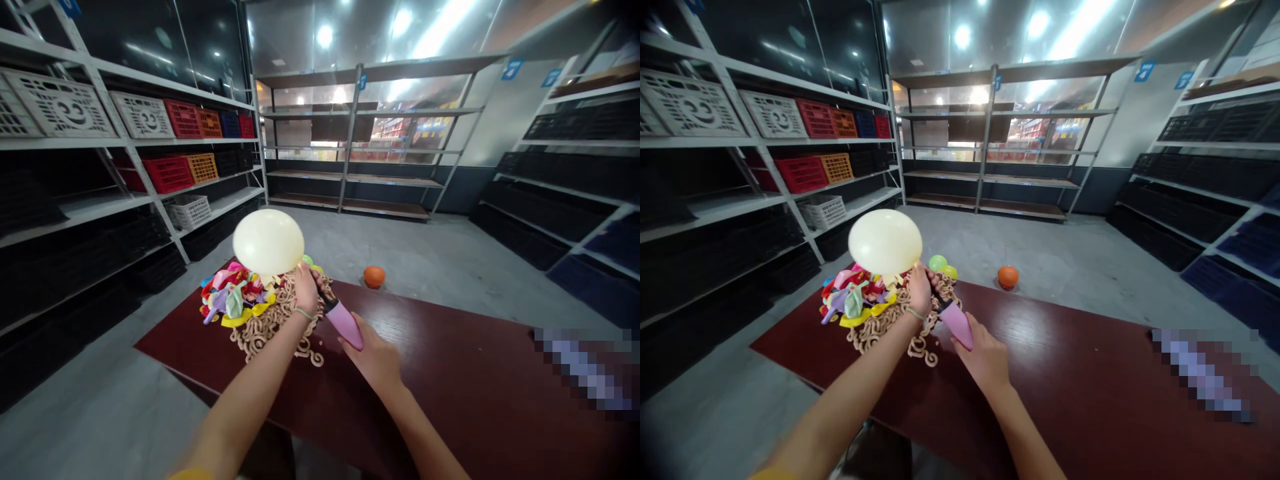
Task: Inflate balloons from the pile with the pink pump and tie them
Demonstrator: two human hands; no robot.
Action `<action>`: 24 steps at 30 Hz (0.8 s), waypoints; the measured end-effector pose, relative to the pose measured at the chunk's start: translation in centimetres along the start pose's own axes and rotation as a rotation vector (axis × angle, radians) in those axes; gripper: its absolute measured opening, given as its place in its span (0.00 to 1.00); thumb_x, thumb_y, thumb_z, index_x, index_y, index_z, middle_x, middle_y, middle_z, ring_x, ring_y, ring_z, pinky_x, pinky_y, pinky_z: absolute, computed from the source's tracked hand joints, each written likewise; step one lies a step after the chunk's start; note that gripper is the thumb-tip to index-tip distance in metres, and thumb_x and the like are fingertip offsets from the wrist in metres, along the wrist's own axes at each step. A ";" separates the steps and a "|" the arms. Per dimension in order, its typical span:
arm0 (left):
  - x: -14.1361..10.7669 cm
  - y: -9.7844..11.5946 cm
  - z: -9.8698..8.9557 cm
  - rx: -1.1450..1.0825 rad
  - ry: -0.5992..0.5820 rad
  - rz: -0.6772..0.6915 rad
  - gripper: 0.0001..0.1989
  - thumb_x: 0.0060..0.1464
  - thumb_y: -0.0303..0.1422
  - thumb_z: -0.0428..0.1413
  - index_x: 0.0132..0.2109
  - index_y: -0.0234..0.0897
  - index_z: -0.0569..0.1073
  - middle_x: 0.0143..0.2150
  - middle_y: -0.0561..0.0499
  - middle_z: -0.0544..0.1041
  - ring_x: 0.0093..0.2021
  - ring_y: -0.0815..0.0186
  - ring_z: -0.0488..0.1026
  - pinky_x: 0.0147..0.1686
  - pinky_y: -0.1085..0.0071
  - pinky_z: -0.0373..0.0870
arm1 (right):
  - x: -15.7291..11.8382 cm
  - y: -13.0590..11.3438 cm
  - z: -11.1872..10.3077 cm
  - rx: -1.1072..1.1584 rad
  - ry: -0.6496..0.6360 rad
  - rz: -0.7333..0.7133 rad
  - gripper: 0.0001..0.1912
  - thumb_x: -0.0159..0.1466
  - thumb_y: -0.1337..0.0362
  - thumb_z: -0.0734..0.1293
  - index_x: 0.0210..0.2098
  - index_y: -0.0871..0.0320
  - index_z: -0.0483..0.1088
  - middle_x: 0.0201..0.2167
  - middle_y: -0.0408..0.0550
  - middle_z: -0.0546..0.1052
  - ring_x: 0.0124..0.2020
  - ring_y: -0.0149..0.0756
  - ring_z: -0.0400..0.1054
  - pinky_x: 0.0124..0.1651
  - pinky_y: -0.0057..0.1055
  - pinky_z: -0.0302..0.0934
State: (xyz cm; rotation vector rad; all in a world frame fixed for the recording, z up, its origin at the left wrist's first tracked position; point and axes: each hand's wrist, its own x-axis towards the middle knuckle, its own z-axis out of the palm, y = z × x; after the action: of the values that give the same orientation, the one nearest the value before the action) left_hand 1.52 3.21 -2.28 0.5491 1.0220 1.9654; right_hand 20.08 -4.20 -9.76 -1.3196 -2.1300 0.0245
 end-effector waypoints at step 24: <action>-2.6 -2.0 -1.9 0.000 0.046 -0.007 0.17 0.63 0.45 0.48 0.31 0.41 0.58 0.20 0.59 0.61 0.15 0.73 0.58 0.14 0.77 0.57 | -0.4 -0.3 0.7 -0.045 -0.020 -0.111 0.28 0.63 0.55 0.68 0.62 0.54 0.65 0.46 0.48 0.80 0.37 0.40 0.77 0.36 0.32 0.66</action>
State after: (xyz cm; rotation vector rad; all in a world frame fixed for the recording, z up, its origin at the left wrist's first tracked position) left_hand 2.62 0.85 -5.05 0.5025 1.0511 1.9801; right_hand 19.64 -4.50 -10.41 -1.2292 -2.2292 -0.0559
